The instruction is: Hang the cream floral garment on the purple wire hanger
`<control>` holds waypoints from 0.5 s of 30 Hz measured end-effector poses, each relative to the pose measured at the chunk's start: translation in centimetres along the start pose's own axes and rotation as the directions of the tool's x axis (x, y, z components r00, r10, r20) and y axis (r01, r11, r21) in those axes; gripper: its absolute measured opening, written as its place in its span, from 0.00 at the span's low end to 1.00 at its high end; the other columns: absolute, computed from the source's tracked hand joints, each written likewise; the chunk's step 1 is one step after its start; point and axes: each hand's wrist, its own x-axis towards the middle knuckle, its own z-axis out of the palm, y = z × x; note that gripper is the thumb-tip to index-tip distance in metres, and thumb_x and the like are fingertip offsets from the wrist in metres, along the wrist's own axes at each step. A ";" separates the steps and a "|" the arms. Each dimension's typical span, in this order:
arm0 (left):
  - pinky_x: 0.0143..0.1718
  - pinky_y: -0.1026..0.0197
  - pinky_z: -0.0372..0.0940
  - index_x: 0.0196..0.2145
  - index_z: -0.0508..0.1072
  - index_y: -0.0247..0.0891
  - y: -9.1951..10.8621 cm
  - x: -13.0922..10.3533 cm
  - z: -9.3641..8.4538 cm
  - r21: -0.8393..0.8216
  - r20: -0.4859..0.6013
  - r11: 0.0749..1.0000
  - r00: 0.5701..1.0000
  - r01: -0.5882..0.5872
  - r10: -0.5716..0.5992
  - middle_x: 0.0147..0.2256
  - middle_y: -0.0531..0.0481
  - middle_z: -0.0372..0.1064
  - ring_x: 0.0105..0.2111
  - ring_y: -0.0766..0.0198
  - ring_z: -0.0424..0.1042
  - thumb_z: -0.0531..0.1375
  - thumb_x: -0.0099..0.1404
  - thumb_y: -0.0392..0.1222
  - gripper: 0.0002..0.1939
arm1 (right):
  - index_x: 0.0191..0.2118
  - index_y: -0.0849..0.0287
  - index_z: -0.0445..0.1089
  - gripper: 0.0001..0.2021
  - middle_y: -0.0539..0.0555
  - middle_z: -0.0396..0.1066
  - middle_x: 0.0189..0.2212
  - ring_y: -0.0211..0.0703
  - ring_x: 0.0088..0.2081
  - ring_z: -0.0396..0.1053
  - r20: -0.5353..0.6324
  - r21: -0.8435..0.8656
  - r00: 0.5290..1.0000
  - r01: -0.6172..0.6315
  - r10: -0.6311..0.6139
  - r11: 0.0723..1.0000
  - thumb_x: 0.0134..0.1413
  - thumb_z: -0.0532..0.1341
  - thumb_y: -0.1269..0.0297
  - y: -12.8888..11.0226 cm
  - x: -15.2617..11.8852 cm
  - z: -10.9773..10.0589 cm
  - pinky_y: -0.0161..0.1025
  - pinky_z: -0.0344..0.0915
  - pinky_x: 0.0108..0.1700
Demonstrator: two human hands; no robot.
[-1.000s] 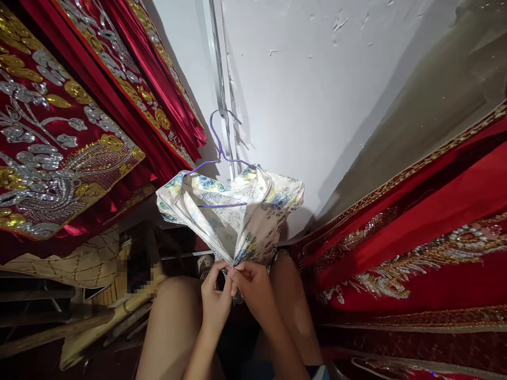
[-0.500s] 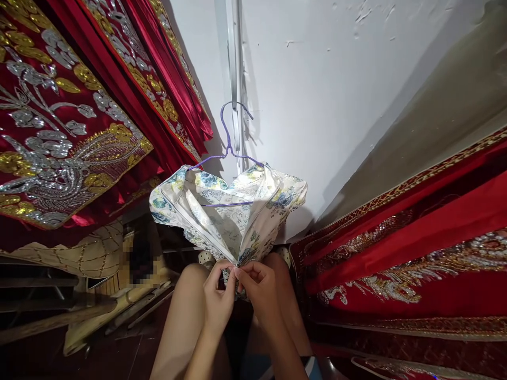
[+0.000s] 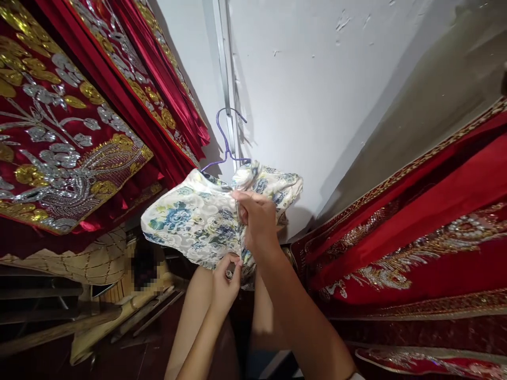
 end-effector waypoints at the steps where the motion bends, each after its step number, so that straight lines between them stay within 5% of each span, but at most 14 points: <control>1: 0.38 0.59 0.64 0.30 0.68 0.40 -0.3 0.3 0.0 0.003 0.010 1.000 1.000 -0.009 0.009 0.29 0.50 0.71 0.33 0.59 0.71 0.55 0.72 0.39 0.10 | 0.17 0.59 0.67 0.12 0.40 0.49 0.11 0.27 0.16 0.43 -0.011 0.001 1.000 0.006 -0.006 1.000 0.40 0.70 0.65 -0.5 0.2 0.3 0.34 0.42 0.20; 6: 0.41 0.57 0.67 0.33 0.74 0.40 0.7 3.5 -1.5 -0.006 0.048 0.998 0.997 -0.055 0.055 0.33 0.49 0.76 0.36 0.58 0.75 0.59 0.69 0.39 0.06 | 0.24 0.60 0.73 0.08 0.40 0.50 0.11 0.29 0.17 0.45 0.016 -0.055 0.999 0.030 -0.029 0.998 0.43 0.69 0.63 -1.0 0.0 0.4 0.34 0.42 0.20; 9: 0.50 0.55 0.67 0.46 0.76 0.41 4.2 7.1 -3.6 -0.057 -0.068 0.988 0.988 -0.140 0.136 0.39 0.48 0.78 0.42 0.58 0.77 0.61 0.70 0.39 0.08 | 0.24 0.60 0.73 0.09 0.40 0.53 0.11 0.30 0.17 0.46 0.070 -0.096 0.994 0.086 -0.079 0.992 0.45 0.70 0.61 -0.4 -0.6 0.0 0.34 0.43 0.21; 12: 0.48 0.57 0.69 0.57 0.72 0.42 8.8 11.1 -5.7 -0.066 -0.283 0.950 0.919 -0.304 0.274 0.41 0.48 0.78 0.40 0.61 0.77 0.60 0.71 0.40 0.18 | 0.24 0.59 0.73 0.10 0.41 0.54 0.11 0.30 0.17 0.46 0.112 -0.162 0.985 0.148 -0.131 0.976 0.47 0.69 0.60 -0.2 -1.0 -0.1 0.35 0.45 0.21; 15: 0.40 0.62 0.67 0.45 0.78 0.39 12.5 13.9 -6.9 0.102 -0.139 0.914 0.904 -0.394 0.405 0.39 0.49 0.77 0.38 0.63 0.75 0.60 0.72 0.40 0.09 | 0.23 0.58 0.71 0.12 0.41 0.53 0.12 0.31 0.17 0.46 0.117 -0.264 0.970 0.238 -0.214 0.935 0.49 0.68 0.58 -0.2 -0.6 -0.1 0.35 0.46 0.22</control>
